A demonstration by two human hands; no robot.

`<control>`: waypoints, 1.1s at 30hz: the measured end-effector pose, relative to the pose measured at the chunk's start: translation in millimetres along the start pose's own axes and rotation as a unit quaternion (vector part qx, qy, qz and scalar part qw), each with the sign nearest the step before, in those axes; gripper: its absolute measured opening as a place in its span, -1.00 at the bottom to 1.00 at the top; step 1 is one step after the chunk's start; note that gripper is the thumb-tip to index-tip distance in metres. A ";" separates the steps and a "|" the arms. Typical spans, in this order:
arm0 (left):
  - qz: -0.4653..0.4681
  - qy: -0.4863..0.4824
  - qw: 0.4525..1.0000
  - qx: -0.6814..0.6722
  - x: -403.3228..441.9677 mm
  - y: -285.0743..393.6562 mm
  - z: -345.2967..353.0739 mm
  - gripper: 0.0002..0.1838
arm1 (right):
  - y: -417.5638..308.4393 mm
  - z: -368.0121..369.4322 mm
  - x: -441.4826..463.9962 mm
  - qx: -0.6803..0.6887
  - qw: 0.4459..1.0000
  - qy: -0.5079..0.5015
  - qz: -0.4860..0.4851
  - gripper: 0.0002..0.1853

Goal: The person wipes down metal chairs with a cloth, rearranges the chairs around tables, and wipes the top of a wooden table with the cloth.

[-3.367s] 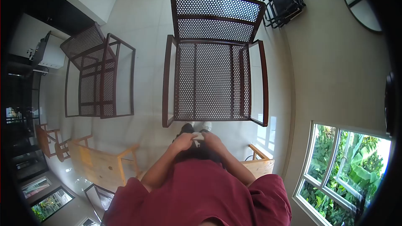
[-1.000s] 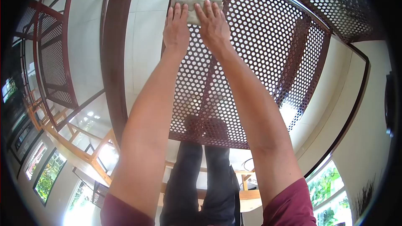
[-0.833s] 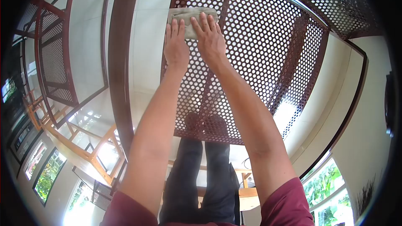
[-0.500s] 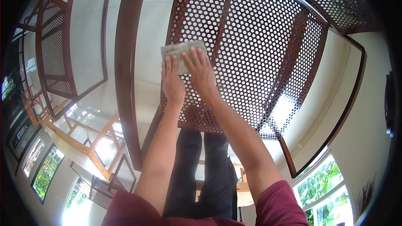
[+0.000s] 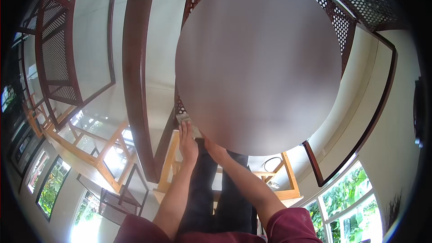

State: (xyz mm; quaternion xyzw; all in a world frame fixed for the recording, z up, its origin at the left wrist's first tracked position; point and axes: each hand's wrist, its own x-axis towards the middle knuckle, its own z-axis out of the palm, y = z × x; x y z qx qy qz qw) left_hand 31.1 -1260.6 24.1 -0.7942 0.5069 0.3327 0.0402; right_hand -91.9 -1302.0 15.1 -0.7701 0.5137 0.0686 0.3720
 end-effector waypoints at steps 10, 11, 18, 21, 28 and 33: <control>0.007 -0.106 0.994 -0.031 -47.4 -7.5 -23.0 -0.52 | -20.1 -8.5 -59.2 0.147 0.983 -0.068 0.082 -0.39; 0.026 -0.103 0.994 -0.036 -39.9 4.5 -34.0 -0.60 | -16.4 -20.1 -56.3 0.186 0.975 -0.074 0.095 -0.44; 0.105 -0.231 0.962 -0.101 58.6 87.0 -76.0 -0.77 | 75.0 -115.4 16.7 0.351 0.916 -0.158 0.112 -0.72; 0.122 -0.250 0.954 -0.112 126.7 142.0 -92.4 -0.73 | 125.8 -171.2 78.7 0.254 0.942 -0.206 0.075 -0.67; 0.341 0.030 0.932 -0.117 334.0 316.7 -162.1 -0.67 | 201.8 -345.8 241.2 0.059 0.991 0.102 0.057 -0.49; 0.402 0.127 0.907 -0.021 452.8 353.5 -126.7 -0.54 | 248.8 -363.2 323.7 -0.064 0.982 0.163 0.073 -0.34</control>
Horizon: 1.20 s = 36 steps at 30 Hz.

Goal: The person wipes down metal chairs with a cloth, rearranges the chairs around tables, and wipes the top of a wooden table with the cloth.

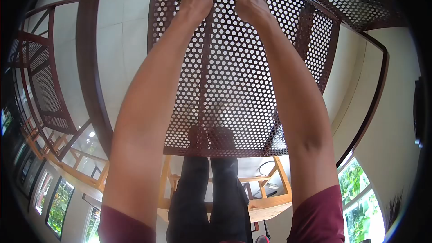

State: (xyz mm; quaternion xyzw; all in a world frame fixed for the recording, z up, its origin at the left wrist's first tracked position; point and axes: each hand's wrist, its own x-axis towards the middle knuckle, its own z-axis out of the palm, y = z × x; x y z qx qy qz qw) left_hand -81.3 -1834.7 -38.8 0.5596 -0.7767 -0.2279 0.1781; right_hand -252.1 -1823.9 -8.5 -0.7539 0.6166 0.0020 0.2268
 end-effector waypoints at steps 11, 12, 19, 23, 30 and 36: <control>-0.058 0.025 0.943 -0.325 -0.7 17.7 4.9 -0.43 | 0.4 15.0 9.0 -0.032 0.999 0.022 0.015 -0.30; -0.038 0.004 0.934 -0.356 1.1 18.1 -0.2 -0.43 | 2.4 19.7 12.9 -0.042 0.999 0.000 0.032 -0.28; -0.182 -0.070 0.968 -0.155 2.9 21.5 -10.9 -0.50 | -5.5 13.3 9.7 -0.038 0.998 -0.020 0.051 -0.32; -0.098 -0.053 0.988 -0.106 -23.5 20.4 -5.5 -0.54 | -13.4 15.4 -16.3 -0.045 0.998 -0.018 0.051 -0.37; -0.044 -0.034 0.998 0.004 -138.5 32.4 16.1 -0.32 | -28.2 79.5 -115.0 -0.013 0.994 0.110 -0.007 -0.33; -0.143 -0.095 0.984 -0.050 -268.3 82.6 12.4 -0.26 | -67.2 102.1 -239.4 0.008 1.000 0.009 0.026 -0.27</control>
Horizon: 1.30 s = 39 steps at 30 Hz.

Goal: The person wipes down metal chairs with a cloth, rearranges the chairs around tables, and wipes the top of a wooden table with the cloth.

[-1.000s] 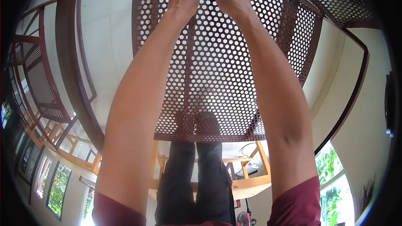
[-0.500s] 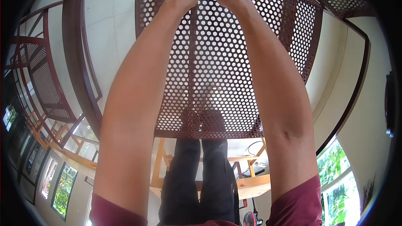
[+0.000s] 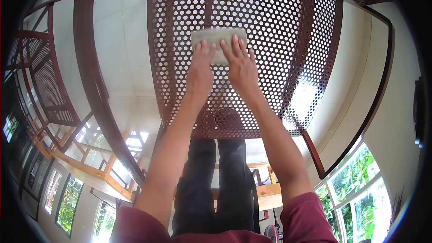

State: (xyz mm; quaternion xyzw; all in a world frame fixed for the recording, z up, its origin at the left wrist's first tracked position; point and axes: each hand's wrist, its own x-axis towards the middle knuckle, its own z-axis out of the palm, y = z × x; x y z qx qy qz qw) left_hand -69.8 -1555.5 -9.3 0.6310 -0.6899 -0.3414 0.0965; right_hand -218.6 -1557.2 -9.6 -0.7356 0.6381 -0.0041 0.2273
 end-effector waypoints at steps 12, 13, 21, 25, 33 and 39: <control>-0.119 -0.176 0.977 -0.027 -241.7 1.5 43.6 -0.28 | -48.7 39.6 -225.6 0.085 0.973 -0.204 0.066 -0.25; -0.127 -0.190 0.973 -0.028 -255.6 0.7 45.9 -0.28 | -52.3 42.4 -240.0 0.095 0.968 -0.221 0.075 -0.26; -0.156 -0.263 0.950 -0.062 -304.8 2.2 39.7 -0.35 | -72.7 56.1 -304.1 0.160 0.946 -0.247 0.139 -0.30; -0.149 -0.307 0.935 -0.094 -304.2 0.6 19.7 -0.46 | -75.4 45.8 -312.2 0.195 0.928 -0.278 0.154 -0.40; -0.154 -0.389 0.902 -0.108 -199.4 15.1 0.8 -0.65 | -16.5 -10.8 -210.7 0.303 0.854 -0.396 0.150 -0.55; -0.040 -0.307 0.950 0.046 14.0 75.8 -61.1 -0.62 | 41.8 -110.7 -15.7 0.216 0.890 -0.385 0.116 -0.50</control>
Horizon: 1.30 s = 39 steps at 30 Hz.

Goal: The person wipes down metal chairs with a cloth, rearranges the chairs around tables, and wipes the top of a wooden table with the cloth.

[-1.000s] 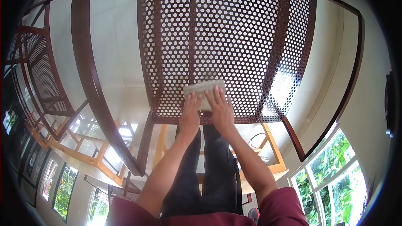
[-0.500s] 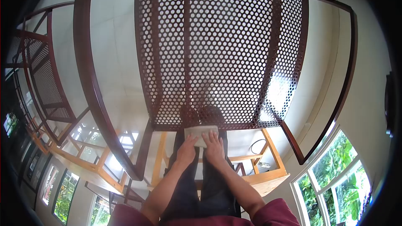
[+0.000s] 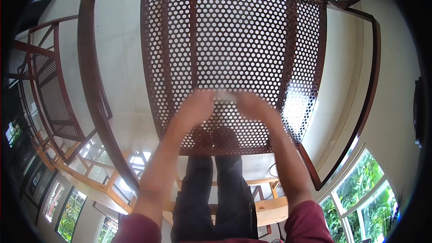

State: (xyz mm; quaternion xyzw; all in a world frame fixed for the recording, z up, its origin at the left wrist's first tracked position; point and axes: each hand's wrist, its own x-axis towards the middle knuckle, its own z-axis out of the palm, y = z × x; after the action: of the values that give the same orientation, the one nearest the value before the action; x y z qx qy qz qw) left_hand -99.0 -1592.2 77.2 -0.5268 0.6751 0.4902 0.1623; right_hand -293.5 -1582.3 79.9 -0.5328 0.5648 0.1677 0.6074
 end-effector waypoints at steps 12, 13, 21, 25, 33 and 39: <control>0.153 0.445 0.877 0.099 263.4 -8.8 -93.7 -0.47 | 6.0 -171.4 205.0 -0.265 0.809 0.506 -0.138 -0.28; 0.136 0.413 0.897 0.078 255.4 -4.1 -93.4 -0.46 | -6.5 -168.7 185.8 -0.270 0.830 0.476 -0.108 -0.29; 0.145 0.360 0.910 0.147 264.5 -9.6 -106.5 -0.41 | -2.2 -182.0 192.0 -0.260 0.852 0.446 -0.086 -0.31; 0.139 0.365 0.917 0.088 274.3 -12.5 -109.2 -0.45 | 1.1 -184.0 196.2 -0.239 0.853 0.453 -0.097 -0.28; 0.119 0.344 0.930 0.052 245.2 -17.2 -86.9 -0.56 | 7.4 -142.7 187.9 -0.221 0.869 0.438 -0.061 -0.29; 0.124 0.381 0.892 0.208 182.4 -16.0 -14.9 -0.40 | 17.1 -68.6 132.9 -0.224 0.853 0.467 -0.057 -0.32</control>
State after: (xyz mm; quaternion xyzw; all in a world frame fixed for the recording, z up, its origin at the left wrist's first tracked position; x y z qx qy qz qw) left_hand -152.2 -1704.8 -57.9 -0.5394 0.8316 0.1164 -0.0633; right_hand -301.5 -1686.2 -28.8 -0.7015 0.6977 -0.0138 0.1444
